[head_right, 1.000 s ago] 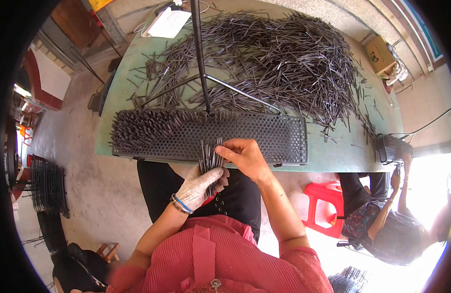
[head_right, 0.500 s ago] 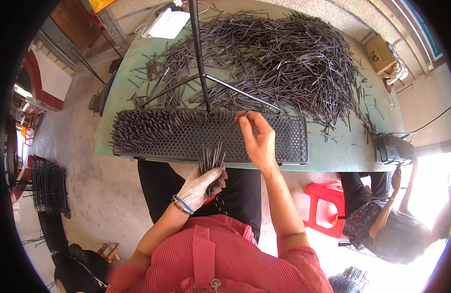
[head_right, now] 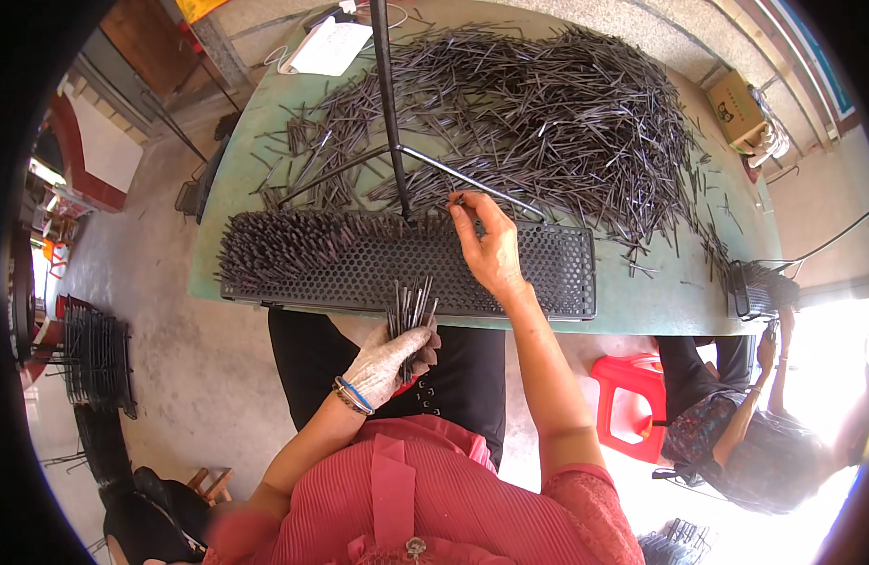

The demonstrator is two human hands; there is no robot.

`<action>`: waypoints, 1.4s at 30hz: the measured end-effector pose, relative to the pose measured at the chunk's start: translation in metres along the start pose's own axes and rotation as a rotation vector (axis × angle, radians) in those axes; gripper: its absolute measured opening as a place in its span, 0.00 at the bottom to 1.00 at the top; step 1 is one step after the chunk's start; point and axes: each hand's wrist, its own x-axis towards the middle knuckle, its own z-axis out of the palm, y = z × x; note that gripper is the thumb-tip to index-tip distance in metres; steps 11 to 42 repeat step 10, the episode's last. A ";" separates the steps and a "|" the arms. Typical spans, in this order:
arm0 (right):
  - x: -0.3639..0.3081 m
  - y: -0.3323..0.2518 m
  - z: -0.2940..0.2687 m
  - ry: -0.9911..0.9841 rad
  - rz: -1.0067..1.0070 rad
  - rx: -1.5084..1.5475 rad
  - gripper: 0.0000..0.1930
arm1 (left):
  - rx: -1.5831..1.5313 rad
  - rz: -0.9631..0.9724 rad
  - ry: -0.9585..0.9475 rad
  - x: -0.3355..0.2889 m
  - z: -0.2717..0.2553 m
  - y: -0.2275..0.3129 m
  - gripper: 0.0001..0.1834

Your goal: Sorting and inserting metal rods into a perforated grid plate.

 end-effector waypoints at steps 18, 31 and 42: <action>-0.010 0.007 0.010 0.063 -0.076 -0.307 0.09 | -0.032 -0.011 -0.011 0.001 -0.004 -0.002 0.13; -0.010 0.007 0.010 0.063 -0.076 -0.307 0.09 | -0.032 -0.011 -0.011 0.001 -0.004 -0.002 0.13; -0.010 0.007 0.010 0.063 -0.076 -0.307 0.09 | -0.032 -0.011 -0.011 0.001 -0.004 -0.002 0.13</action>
